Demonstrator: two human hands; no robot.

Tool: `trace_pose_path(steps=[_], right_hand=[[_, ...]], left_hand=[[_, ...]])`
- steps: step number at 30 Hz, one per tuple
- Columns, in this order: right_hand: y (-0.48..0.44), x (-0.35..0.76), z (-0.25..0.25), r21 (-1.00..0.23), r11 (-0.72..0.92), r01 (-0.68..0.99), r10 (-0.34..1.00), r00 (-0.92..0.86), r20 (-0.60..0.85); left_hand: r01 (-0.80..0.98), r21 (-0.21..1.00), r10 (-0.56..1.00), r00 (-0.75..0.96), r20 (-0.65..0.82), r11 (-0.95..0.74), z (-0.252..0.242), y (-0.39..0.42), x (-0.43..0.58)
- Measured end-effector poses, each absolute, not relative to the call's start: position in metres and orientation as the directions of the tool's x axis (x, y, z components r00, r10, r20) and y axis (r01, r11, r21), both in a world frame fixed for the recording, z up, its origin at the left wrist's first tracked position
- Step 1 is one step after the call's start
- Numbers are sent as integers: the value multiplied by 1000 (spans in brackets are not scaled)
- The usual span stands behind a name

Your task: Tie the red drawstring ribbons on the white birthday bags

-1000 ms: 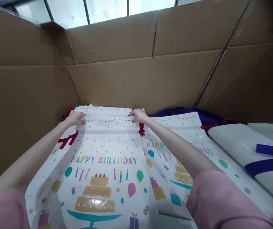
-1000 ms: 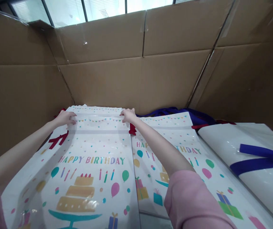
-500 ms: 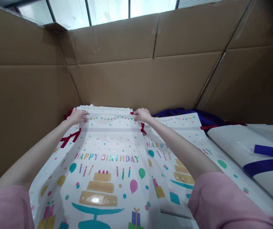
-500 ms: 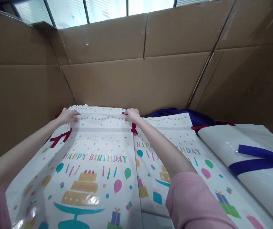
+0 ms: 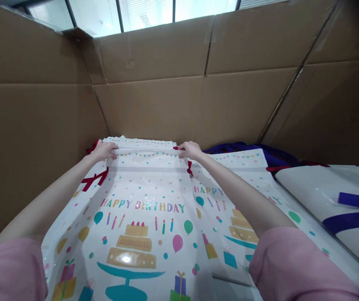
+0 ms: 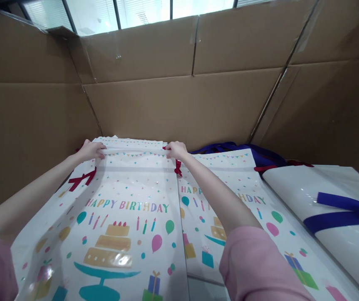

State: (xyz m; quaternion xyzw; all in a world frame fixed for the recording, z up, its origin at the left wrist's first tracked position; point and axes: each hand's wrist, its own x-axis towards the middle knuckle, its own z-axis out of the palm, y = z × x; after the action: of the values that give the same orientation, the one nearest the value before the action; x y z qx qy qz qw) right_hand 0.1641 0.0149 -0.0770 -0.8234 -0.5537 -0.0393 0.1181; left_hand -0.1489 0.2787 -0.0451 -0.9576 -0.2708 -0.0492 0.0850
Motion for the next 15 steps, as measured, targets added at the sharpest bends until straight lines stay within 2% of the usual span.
trace_pose_path(steps=[8, 15], right_hand=[[10, 168, -72, -166, -376, 912, 895, 404, 191], [10, 166, -64, -117, -394, 912, 896, 409, 172]], left_hand=[[518, -35, 505, 844, 181, -854, -46, 277, -151], [525, -75, 507, 845, 171, -848, -42, 273, -146]])
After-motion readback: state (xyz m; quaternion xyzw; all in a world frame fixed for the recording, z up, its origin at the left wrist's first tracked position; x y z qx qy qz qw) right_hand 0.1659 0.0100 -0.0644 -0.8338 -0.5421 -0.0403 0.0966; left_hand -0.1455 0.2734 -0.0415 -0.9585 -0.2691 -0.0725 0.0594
